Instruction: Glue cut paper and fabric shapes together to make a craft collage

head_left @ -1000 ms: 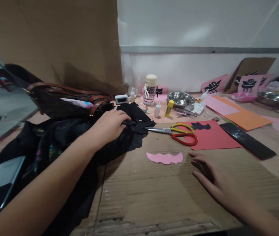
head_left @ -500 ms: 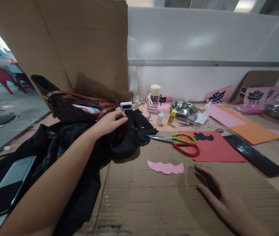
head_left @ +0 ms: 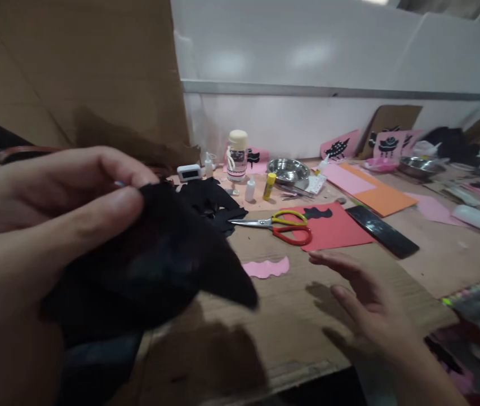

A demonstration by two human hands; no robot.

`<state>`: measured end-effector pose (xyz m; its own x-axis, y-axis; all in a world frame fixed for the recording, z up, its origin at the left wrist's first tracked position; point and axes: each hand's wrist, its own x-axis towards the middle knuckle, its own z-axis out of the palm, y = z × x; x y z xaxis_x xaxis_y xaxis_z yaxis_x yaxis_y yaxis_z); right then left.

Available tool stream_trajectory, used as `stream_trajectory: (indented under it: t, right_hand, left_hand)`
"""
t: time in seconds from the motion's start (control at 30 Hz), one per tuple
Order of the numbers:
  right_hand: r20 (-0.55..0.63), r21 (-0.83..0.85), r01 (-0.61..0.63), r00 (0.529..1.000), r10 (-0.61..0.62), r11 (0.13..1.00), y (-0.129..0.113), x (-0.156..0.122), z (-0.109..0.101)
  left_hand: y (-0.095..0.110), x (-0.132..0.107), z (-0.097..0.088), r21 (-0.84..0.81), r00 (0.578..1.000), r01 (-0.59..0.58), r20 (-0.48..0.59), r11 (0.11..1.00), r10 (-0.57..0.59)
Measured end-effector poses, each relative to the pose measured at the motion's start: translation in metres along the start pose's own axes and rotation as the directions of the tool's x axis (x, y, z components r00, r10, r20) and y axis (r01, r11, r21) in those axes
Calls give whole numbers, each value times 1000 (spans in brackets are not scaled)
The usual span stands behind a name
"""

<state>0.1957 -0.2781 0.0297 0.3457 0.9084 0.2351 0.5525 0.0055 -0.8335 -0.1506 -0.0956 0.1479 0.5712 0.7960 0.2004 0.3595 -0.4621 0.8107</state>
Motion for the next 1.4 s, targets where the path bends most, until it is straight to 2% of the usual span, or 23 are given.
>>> stream_trajectory:
  t: [0.03, 0.07, 0.1, 0.13, 0.17, 0.2, 0.23, 0.27, 0.37, 0.43, 0.5, 0.63, 0.8, 0.93, 1.03, 1.1, 1.2, 1.27, 1.33, 1.4]
  right_hand:
    - [8, 89, 40, 999, -41, 995, -15, -2, -1]
    - [35, 200, 89, 995, -97, 976, -30, -3, -1]
    - [95, 287, 111, 985, -144, 951, -43, -4, 0]
    - [206, 333, 69, 968, -144, 941, -53, -5, 3]
    - [332, 360, 7, 933, -136, 933, -59, -5, 7]
    - [440, 367, -64, 891, -113, 928, -62, -4, 12]
    - [506, 364, -133, 859, -76, 922, -61, -3, 18]
    - [543, 355, -194, 839, -32, 915, -58, -2, 24]
    - [521, 276, -332, 840, 150, 902, -40, -4, 38]
    - [508, 192, -409, 819, 266, 892, -31, -7, 39]
    - [515, 134, -423, 802, 302, 896, -28, -11, 34]
    - [473, 144, -291, 860, 193, 946, -28, -10, 24]
    - [301, 153, -334, 912, 278, 930, -21, -3, 25]
    - [181, 124, -263, 954, 239, 957, -16, -4, 29]
    - [169, 94, -279, 950, 261, 956, -15, -9, 35]
    - [119, 57, -273, 957, 265, 960, -13, -11, 40]
    - [-19, -88, -204, 979, 203, 975, -8, -13, 46]
    - [-71, -206, -152, 988, 140, 967, -5, -10, 47]
    - [-48, -300, -101, 995, 91, 949, -4, -3, 44]
    - [22, -356, -59, 997, 72, 932, -6, 7, 38]
  left_hand:
    - [2, -9, 6, 213, 994, -99, 67, 972, 86]
    - [4, -14, 14, 211, 994, -79, 85, 974, 63]
    - [8, -14, 27, 167, 991, -92, 110, 982, 74]
    - [12, -10, 42, 75, 984, -85, 164, 994, 72]
    - [16, -4, 59, -26, 950, -126, 286, 992, 128]
    - [19, 3, 77, -47, 905, -141, 399, 989, 148]
    - [19, 10, 95, -59, 871, -180, 455, 982, 187]
    - [17, 16, 111, -62, 860, -205, 466, 977, 210]
    - [1, 24, 140, 50, 818, -221, 553, 974, 158]
    - [-10, 23, 142, 116, 810, -215, 576, 970, 111]
    - [-19, 20, 137, 143, 808, -200, 583, 969, 80]
    - [-30, 16, 127, 174, 801, -179, 597, 968, 41]
    - [-47, 21, 120, 216, 768, -247, 638, 945, 55]
    - [-55, 28, 112, 202, 756, -264, 650, 943, 72]
    - [-55, 29, 109, 186, 774, -245, 628, 952, 76]
    - [-55, 27, 113, 174, 791, -196, 609, 965, 51]
    - [-56, 26, 123, 192, 828, -119, 561, 974, -9]
    - [-58, 26, 128, 243, 855, -104, 517, 964, -38]
    - [-61, 29, 128, 291, 879, -103, 473, 951, -50]
    - [-66, 33, 126, 321, 901, -104, 430, 941, -47]
